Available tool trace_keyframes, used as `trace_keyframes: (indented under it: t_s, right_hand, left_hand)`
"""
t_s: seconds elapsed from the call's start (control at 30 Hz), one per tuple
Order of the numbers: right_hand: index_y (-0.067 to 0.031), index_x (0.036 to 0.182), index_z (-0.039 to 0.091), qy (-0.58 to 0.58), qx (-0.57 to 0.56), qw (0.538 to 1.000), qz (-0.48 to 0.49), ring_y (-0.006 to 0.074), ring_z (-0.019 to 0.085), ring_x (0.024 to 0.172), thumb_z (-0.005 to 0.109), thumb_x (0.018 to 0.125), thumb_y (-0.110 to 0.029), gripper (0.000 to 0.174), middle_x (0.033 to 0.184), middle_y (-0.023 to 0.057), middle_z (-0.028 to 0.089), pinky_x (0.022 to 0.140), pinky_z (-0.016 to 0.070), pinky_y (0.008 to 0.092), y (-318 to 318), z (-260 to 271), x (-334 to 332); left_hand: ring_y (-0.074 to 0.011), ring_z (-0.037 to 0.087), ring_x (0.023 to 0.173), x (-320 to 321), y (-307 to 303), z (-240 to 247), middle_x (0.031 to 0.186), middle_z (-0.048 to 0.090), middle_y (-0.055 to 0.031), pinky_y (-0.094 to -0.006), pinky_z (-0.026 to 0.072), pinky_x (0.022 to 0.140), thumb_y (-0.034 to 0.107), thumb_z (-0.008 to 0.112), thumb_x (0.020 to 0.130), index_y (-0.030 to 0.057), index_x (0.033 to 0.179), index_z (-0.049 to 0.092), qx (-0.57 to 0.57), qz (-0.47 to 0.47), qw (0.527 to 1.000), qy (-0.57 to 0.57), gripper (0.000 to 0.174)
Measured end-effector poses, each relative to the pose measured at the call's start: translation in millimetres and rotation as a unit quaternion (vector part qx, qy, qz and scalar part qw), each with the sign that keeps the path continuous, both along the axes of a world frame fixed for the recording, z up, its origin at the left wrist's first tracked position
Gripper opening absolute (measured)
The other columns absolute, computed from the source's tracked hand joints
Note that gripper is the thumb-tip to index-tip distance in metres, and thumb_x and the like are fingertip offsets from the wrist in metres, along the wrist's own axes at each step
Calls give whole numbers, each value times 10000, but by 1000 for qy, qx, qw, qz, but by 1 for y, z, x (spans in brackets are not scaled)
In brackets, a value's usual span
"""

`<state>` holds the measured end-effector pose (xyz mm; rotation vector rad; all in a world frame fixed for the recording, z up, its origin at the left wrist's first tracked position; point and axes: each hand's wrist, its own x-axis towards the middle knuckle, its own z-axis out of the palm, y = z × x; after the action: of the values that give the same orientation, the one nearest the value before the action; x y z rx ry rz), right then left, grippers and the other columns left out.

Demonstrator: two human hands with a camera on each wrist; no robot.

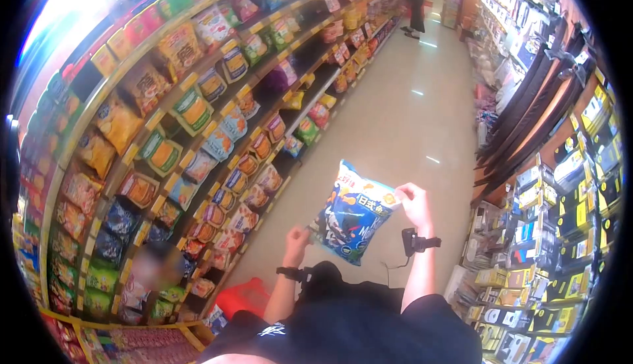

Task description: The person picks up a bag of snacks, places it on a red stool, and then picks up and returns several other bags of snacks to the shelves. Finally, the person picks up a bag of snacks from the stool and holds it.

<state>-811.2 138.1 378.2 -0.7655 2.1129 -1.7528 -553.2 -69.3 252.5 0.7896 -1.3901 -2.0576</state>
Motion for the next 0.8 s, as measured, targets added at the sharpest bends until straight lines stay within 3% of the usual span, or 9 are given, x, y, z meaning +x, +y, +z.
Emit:
trace_keyframes:
  t_s: [0.13,0.3,0.47,0.53,0.6,0.67,0.73,0.8]
  right_hand:
    - [19,802,597,3,-27,999,24,94,554,717,604,806,-69,89,746,40,610,663,447,246,-28,4,-11]
    - [2,831,598,8,9,998,68,92,552,708,599,808,-65,71,741,33,603,655,448,246,-81,2,-44]
    - [1,848,603,6,21,995,99,115,567,736,588,810,-82,92,752,54,610,655,464,255,-160,4,-90]
    - [-10,857,592,74,107,989,63,77,516,678,567,827,-103,100,725,8,571,588,430,231,-195,24,-98]
    - [-28,863,589,129,69,987,71,89,507,659,563,831,-134,114,714,1,564,566,417,235,-225,23,-111]
    - [-37,872,583,140,57,985,85,89,499,632,563,836,-143,114,708,4,559,550,412,233,-241,35,-118]
    - [-46,881,576,131,14,986,107,89,491,606,564,842,-152,114,702,8,554,534,406,232,-257,38,-121]
    - [-17,929,555,-74,98,989,80,122,543,659,548,855,-188,187,817,40,573,526,438,244,-259,37,-139]
  left_hand:
    - [-121,544,648,-10,-19,-13,746,574,-18,-294,475,594,147,590,849,96,711,484,107,-2,994,28,181]
    - [-130,550,719,-24,-62,-30,781,569,-14,-324,493,644,163,580,856,91,722,517,131,-55,990,-2,165]
    - [-128,535,723,-61,-140,-46,754,504,6,-341,503,684,203,596,842,100,763,540,84,-62,994,-20,141]
    - [-120,535,719,-73,-168,-40,755,508,12,-337,503,679,213,601,837,111,805,541,63,-77,995,8,122]
    - [-145,576,755,-88,-196,-55,818,569,-46,-312,510,672,178,600,835,53,874,574,86,-70,994,-15,133]
    - [-138,567,725,-106,-206,-35,795,552,-21,-318,503,663,179,596,839,76,862,553,101,-91,991,-4,115]
    - [-131,559,695,-111,-223,-26,772,534,4,-324,496,655,181,593,842,98,850,531,90,-98,991,-17,104]
    - [-144,576,671,-128,-230,-29,759,544,-9,-310,491,635,166,599,838,92,856,528,122,-88,989,1,105]
